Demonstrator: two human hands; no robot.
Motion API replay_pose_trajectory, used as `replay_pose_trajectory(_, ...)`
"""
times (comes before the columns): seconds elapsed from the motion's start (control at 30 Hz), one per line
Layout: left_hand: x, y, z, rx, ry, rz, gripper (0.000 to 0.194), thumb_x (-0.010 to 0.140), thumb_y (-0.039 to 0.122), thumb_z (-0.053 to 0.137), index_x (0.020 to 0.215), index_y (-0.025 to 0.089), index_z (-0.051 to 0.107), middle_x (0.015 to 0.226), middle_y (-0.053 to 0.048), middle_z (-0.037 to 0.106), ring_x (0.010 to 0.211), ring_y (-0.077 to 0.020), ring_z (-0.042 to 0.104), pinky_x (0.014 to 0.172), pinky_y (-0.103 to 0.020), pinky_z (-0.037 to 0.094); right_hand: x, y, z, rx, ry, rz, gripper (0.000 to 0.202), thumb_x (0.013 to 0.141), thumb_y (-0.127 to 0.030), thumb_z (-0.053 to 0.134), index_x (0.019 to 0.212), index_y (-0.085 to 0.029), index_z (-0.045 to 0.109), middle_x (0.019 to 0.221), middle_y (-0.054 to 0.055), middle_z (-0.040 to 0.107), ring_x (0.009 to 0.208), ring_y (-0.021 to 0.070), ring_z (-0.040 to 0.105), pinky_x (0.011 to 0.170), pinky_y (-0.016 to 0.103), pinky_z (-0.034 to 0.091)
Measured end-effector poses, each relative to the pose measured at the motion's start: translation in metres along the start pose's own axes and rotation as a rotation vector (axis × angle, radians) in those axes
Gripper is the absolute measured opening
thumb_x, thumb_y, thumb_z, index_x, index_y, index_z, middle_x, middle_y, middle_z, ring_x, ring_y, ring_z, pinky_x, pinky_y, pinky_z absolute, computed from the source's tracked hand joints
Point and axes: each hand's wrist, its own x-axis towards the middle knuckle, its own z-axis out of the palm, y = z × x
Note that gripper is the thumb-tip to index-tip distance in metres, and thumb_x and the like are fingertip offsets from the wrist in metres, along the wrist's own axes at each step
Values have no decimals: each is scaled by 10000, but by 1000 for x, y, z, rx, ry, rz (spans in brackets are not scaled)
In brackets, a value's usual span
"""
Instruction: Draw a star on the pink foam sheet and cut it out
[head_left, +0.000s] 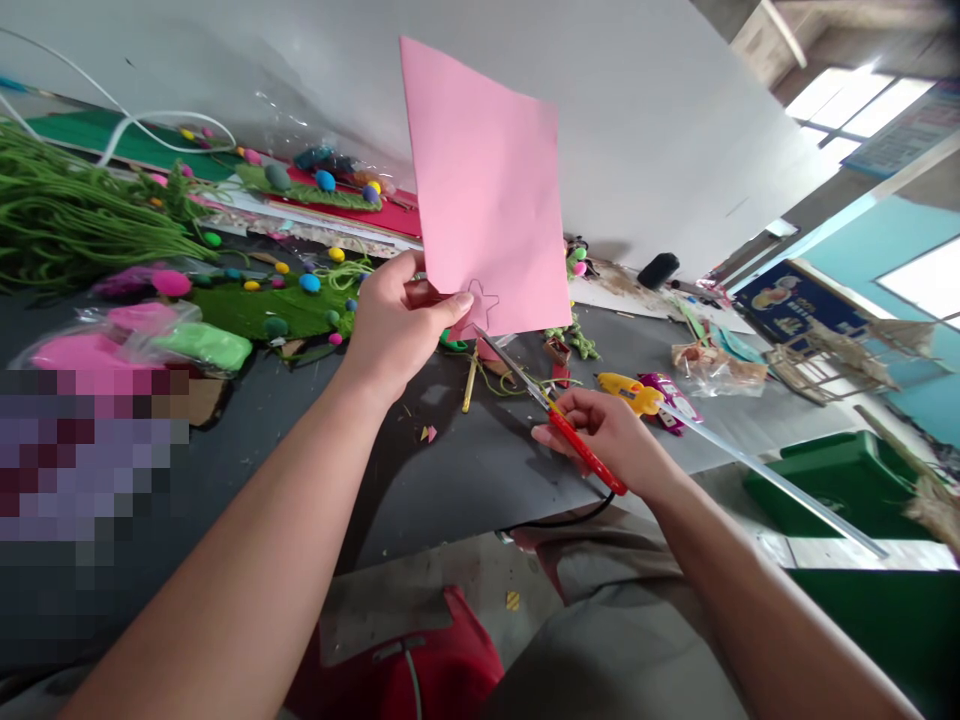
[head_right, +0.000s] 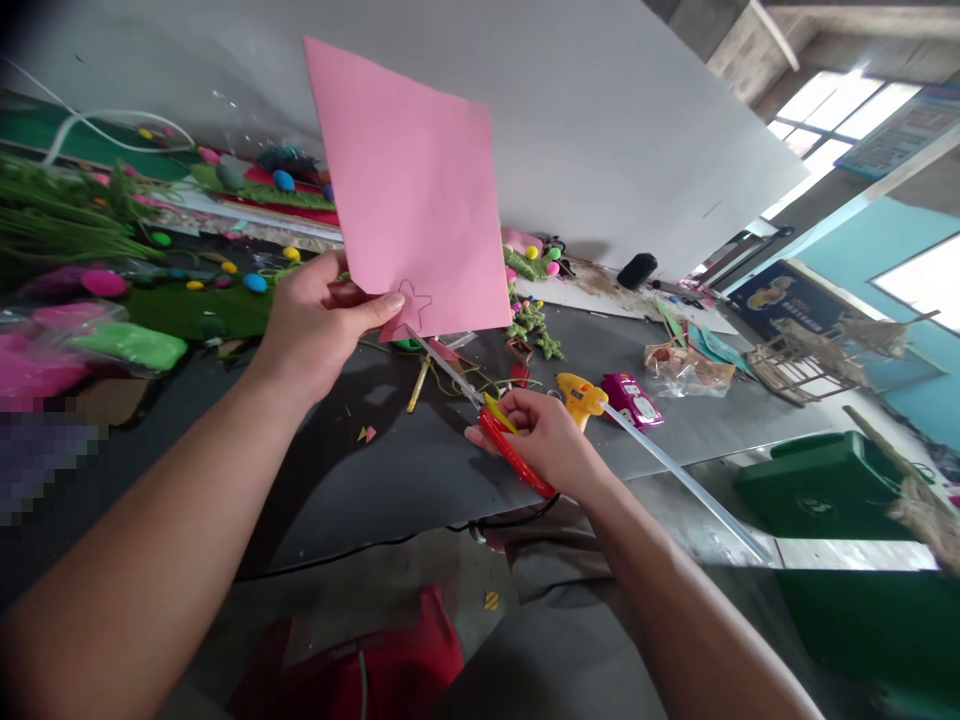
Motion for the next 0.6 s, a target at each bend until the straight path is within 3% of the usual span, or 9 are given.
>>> replay_pose_trajectory(0.2,2,-6,1,-9,10,19,319,713,82,861,1008,160,766,956,-76,802,896,-284,789,905,-488,677,1,3,-3,-18,10,-6,590,599,-528,992,730,-209,513,597,-87,379,515,77,354,484,233,268)
replay_pose_trajectory(0.6,5,-6,1,-48,33,51,308,697,65,849,984,154,780,943,-81,810,902,-264,787,826,-401,685,4,15,-7,-95,13,-58,560,650,-512,970,727,-208,507,613,-83,354,572,88,305,531,245,222)
